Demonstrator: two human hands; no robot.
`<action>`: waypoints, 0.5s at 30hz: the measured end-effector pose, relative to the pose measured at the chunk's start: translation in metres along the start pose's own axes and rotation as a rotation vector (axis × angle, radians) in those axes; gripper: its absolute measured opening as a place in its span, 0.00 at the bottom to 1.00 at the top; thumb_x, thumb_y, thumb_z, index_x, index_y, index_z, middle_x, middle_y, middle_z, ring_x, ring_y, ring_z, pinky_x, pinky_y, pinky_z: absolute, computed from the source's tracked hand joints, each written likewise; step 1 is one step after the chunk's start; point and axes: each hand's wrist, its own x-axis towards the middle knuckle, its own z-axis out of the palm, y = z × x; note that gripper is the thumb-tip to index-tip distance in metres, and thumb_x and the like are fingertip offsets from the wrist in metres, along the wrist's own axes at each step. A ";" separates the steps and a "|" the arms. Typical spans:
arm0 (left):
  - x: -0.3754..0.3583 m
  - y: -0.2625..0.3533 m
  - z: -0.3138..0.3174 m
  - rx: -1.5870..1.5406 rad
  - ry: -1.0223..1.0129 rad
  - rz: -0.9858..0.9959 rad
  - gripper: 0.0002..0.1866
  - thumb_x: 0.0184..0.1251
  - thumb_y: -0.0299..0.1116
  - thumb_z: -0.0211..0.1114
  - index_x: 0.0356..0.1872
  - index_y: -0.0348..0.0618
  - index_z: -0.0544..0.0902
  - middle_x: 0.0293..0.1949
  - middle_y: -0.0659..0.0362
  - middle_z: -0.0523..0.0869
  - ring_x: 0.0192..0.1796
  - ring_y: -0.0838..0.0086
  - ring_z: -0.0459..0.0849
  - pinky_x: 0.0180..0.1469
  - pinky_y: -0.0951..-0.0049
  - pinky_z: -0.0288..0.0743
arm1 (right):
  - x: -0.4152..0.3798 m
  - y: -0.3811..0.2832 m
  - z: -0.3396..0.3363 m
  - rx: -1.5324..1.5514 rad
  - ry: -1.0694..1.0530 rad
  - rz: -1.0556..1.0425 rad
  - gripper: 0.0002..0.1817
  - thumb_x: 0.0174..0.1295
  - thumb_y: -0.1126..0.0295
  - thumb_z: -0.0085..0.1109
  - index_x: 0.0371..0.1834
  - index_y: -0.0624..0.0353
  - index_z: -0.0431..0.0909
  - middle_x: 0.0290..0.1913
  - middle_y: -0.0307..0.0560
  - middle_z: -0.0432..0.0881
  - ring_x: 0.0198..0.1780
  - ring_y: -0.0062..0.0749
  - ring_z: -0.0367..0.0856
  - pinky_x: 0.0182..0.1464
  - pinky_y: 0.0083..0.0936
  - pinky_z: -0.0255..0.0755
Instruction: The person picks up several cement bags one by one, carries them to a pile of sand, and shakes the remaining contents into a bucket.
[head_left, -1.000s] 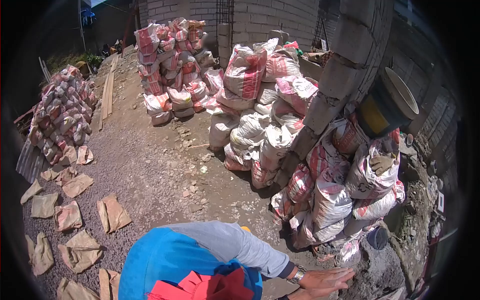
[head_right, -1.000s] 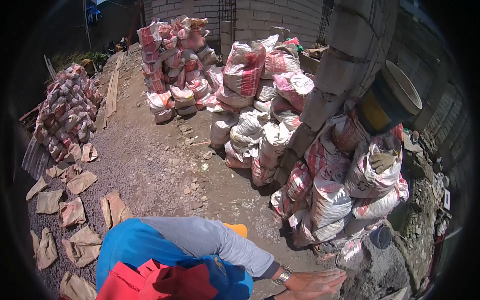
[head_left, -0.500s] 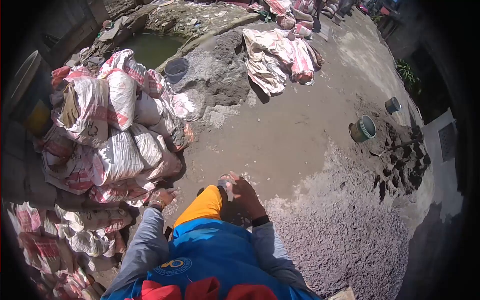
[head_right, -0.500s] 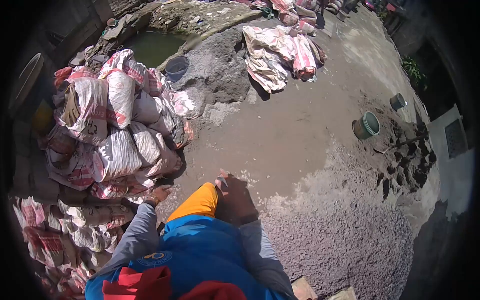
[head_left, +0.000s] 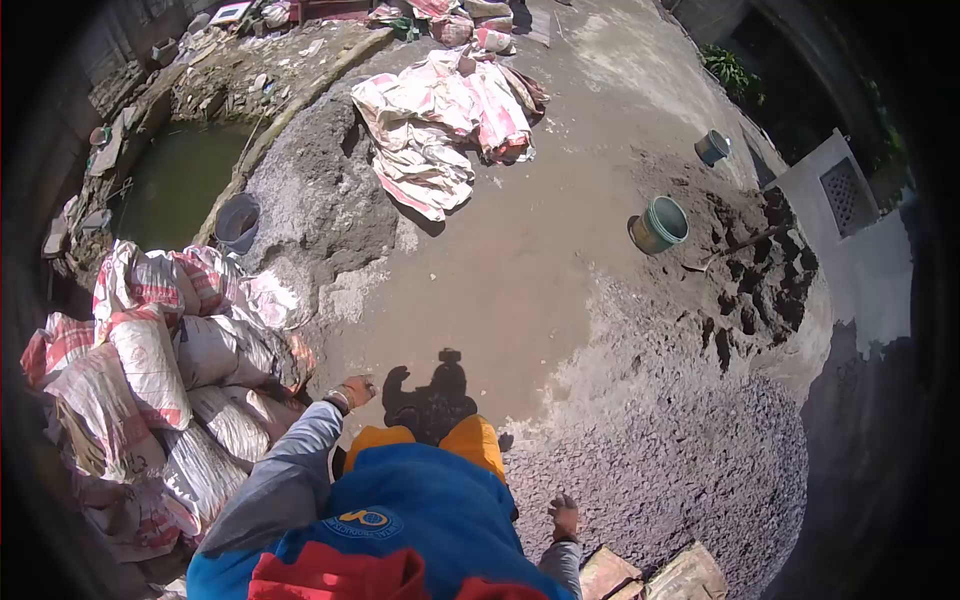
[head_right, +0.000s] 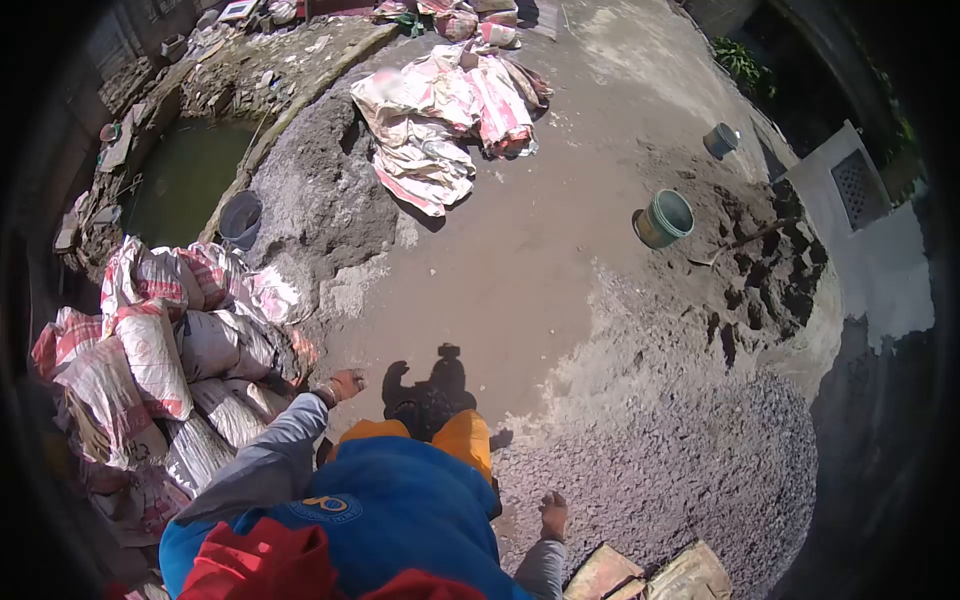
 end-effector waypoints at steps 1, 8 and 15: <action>0.025 0.019 -0.016 0.024 -0.001 0.019 0.24 0.58 0.46 0.57 0.51 0.40 0.73 0.43 0.46 0.81 0.46 0.55 0.79 0.49 0.63 0.72 | -0.001 -0.019 0.020 0.028 0.011 0.000 0.17 0.60 0.65 0.52 0.48 0.65 0.70 0.34 0.48 0.78 0.33 0.31 0.77 0.30 0.23 0.74; 0.146 0.137 -0.074 -0.187 -0.038 0.102 0.23 0.59 0.45 0.57 0.51 0.40 0.74 0.46 0.49 0.80 0.50 0.59 0.78 0.52 0.66 0.69 | 0.129 0.038 0.110 -0.256 -0.186 -0.235 0.11 0.59 0.63 0.54 0.33 0.61 0.77 0.26 0.38 0.78 0.30 0.25 0.76 0.28 0.22 0.69; 0.201 0.148 -0.114 -0.019 -0.173 -0.260 0.22 0.62 0.44 0.54 0.54 0.43 0.73 0.52 0.50 0.77 0.56 0.61 0.74 0.59 0.66 0.64 | 0.265 -0.211 0.101 0.059 -0.179 0.021 0.11 0.58 0.62 0.54 0.31 0.60 0.77 0.26 0.39 0.79 0.29 0.21 0.73 0.28 0.20 0.66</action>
